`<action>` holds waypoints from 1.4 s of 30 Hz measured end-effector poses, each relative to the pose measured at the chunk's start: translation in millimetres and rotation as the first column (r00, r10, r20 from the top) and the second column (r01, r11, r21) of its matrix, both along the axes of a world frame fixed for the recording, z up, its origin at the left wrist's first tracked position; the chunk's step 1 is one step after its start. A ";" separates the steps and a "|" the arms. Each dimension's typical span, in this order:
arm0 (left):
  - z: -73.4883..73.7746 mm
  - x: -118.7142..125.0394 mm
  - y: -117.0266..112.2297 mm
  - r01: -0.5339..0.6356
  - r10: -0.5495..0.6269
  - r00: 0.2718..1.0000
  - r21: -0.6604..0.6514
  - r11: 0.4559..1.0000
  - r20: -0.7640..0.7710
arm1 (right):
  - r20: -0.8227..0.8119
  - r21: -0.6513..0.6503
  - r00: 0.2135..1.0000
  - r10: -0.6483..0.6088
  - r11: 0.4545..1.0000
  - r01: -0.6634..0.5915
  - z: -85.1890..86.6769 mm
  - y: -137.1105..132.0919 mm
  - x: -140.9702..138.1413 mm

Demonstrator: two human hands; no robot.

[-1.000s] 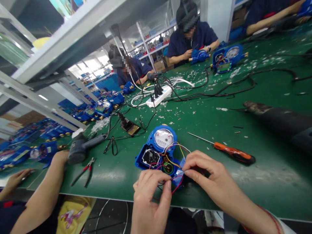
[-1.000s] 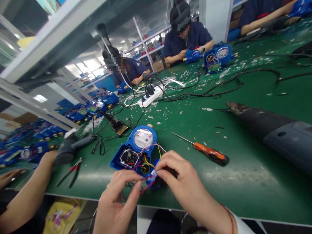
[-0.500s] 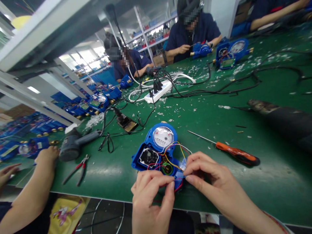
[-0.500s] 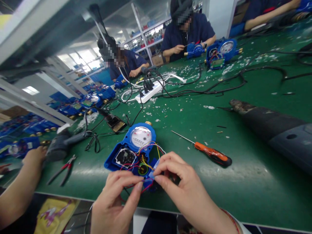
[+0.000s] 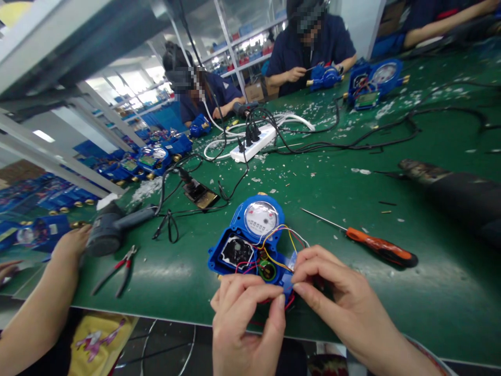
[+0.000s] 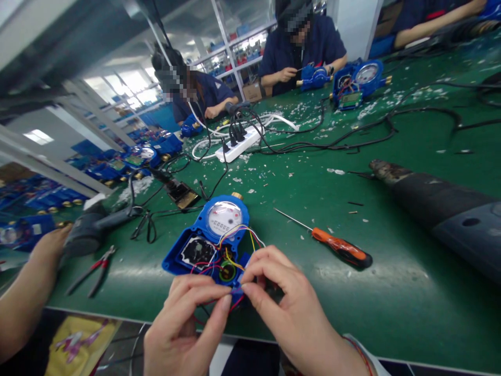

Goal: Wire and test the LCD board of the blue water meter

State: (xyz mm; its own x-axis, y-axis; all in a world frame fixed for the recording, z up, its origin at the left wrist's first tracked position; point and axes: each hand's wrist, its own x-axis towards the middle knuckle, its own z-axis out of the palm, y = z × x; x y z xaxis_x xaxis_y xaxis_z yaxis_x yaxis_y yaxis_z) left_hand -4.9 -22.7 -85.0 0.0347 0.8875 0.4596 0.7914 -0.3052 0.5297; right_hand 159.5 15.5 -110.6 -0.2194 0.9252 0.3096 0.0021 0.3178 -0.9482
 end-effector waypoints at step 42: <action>6.3 20.4 -1.9 -0.104 0.123 0.987 -0.181 0.978 0.100 | -0.082 -0.213 0.997 0.015 0.977 -0.032 5.1 -3.0 -14.9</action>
State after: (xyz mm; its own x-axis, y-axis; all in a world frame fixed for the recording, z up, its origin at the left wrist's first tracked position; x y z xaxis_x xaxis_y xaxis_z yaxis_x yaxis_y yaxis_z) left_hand 15.5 -24.6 -78.6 -0.1132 0.9494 0.2929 0.7492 -0.1121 0.6528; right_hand 144.6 12.5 -105.5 -0.2244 0.9668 0.1225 -0.0811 0.1068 -0.9910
